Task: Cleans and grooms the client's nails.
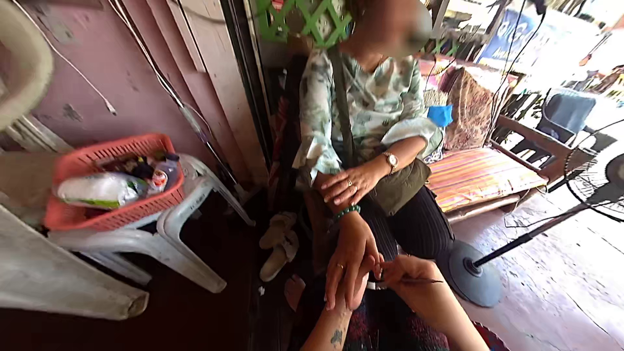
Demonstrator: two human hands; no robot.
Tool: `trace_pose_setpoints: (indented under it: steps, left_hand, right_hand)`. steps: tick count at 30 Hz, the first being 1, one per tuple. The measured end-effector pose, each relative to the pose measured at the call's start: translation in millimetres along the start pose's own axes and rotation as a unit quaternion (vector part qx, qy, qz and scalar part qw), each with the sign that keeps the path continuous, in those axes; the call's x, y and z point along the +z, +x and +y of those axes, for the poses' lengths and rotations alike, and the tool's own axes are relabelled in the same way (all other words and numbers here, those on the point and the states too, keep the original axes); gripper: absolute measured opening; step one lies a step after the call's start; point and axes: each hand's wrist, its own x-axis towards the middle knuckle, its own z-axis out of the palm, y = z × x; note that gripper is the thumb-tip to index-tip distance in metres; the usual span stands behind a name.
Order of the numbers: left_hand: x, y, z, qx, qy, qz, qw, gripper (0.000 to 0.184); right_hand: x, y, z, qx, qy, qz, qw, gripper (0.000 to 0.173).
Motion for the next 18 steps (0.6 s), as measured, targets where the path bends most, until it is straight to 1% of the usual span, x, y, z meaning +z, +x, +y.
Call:
trace_pose_setpoints:
  steps: [1,2,4,6,8,9,10,11,12,13,15,16,18]
  left_hand:
    - [1,0,1,-0.002,0.000,-0.008,1.000,0.014]
    - [3,0,2,-0.003,0.002,-0.018,1.000,0.014]
    - [4,-2,1,-0.002,0.002,-0.016,1.000,0.017]
    - [4,-5,0,0.004,0.003,0.010,1.000,0.022]
    - [4,-7,-2,0.008,0.005,0.027,1.000,0.020]
    - [5,-7,-1,0.001,0.007,0.031,0.999,0.020]
    - [7,-7,2,-0.010,0.008,0.022,1.000,0.021]
    - [8,-6,3,-0.017,0.007,0.007,1.000,0.023]
    - [8,-4,4,-0.018,0.008,-0.003,1.000,0.025]
    - [8,-2,6,-0.018,0.014,-0.006,1.000,0.026]
    - [8,-6,7,-0.024,0.052,0.011,0.998,0.027]
    - [9,-8,8,-0.029,0.070,0.018,0.997,0.027]
    - [12,-5,11,-0.035,0.077,0.014,0.996,0.025]
  right_hand:
    - [0,1,-3,0.002,0.024,0.018,1.000,0.009]
    - [3,2,-7,-0.006,0.074,0.062,0.995,0.010]
    - [15,7,-12,-0.039,0.178,0.140,0.973,0.015]
    - [32,14,-9,-0.064,0.244,0.155,0.955,0.014]
    - [43,26,4,-0.083,0.252,0.160,0.951,0.011]
    - [42,32,11,-0.103,0.227,0.185,0.951,0.009]
    - [37,37,15,-0.118,0.196,0.214,0.950,0.009]
    - [31,41,13,-0.121,0.190,0.234,0.946,0.008]
    - [26,42,7,-0.115,0.213,0.233,0.942,0.008]
    - [23,40,-1,-0.098,0.245,0.209,0.942,0.009]
    - [24,31,-6,-0.046,0.282,0.127,0.950,0.011]
    - [25,28,-3,-0.034,0.279,0.119,0.952,0.010]
    - [18,25,9,-0.030,0.224,0.164,0.960,0.010]
